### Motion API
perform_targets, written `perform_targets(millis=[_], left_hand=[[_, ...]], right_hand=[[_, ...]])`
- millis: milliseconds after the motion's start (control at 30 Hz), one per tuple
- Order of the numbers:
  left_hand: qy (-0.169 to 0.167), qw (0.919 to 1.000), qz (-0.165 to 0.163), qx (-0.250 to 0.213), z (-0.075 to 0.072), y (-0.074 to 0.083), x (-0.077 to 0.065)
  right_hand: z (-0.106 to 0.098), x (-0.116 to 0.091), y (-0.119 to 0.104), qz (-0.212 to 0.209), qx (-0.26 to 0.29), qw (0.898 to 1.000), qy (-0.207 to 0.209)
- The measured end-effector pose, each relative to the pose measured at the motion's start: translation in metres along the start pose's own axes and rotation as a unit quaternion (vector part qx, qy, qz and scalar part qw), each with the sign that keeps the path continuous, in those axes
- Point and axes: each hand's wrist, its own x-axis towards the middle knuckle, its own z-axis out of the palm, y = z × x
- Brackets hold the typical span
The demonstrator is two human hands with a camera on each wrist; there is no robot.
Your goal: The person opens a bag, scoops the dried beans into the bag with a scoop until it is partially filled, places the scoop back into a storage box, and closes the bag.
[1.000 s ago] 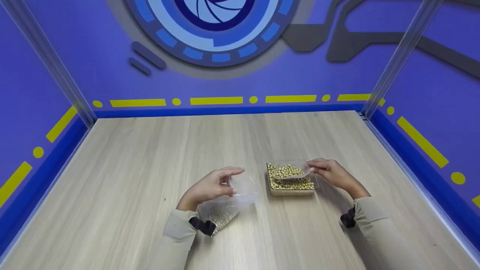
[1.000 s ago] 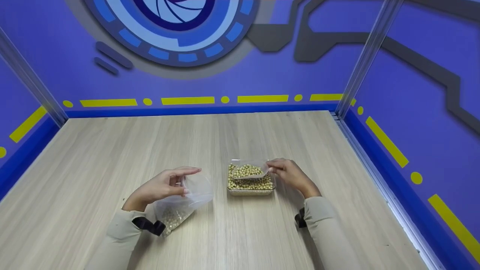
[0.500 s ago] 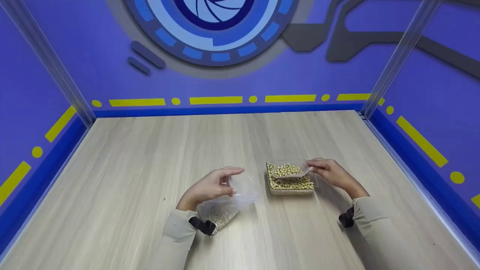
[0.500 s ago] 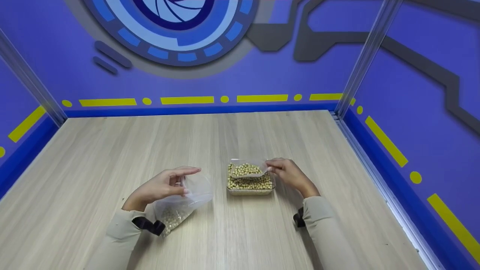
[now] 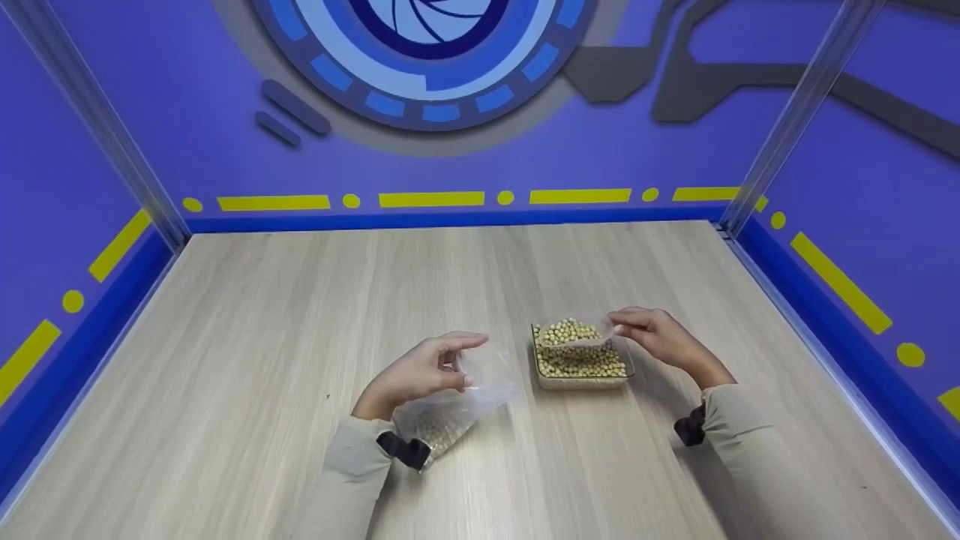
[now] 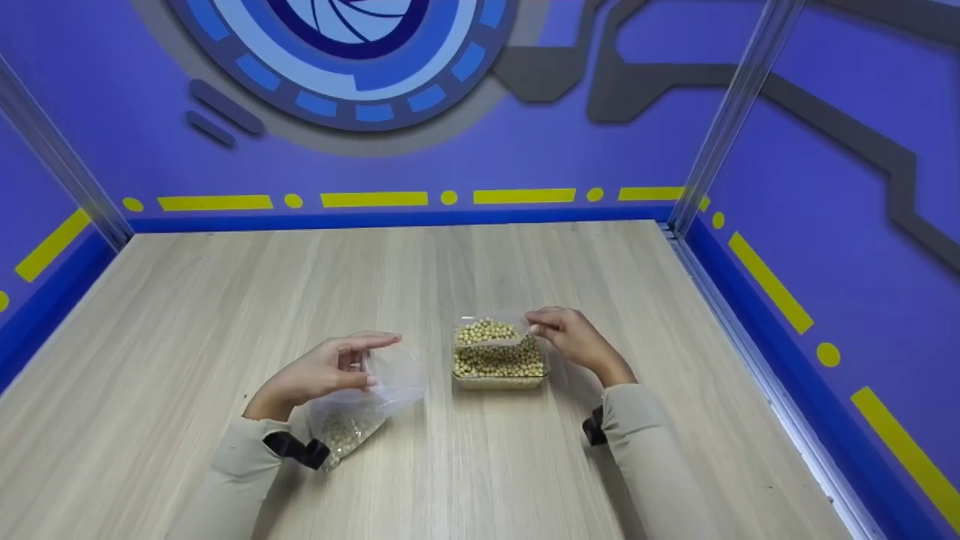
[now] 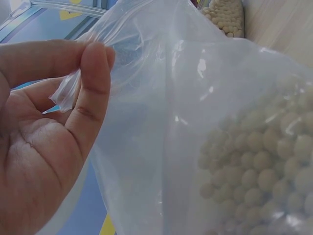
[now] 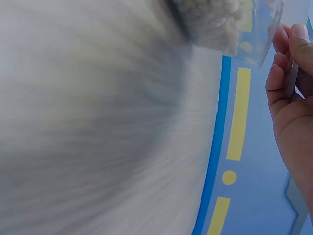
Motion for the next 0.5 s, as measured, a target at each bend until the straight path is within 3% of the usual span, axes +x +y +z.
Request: perform_targets(millis=[333,500], left_hand=[[0.0,0.9999,0.009,0.009,-0.001,0.003,-0.001],[0.006,0.9998,0.015,0.01,-0.001,0.003,-0.002]], right_hand=[[0.004,0.009,-0.016,-0.019,0.009,1.0,-0.019],[0.008,0.013,-0.027,-0.05,0.003,0.998,-0.025]])
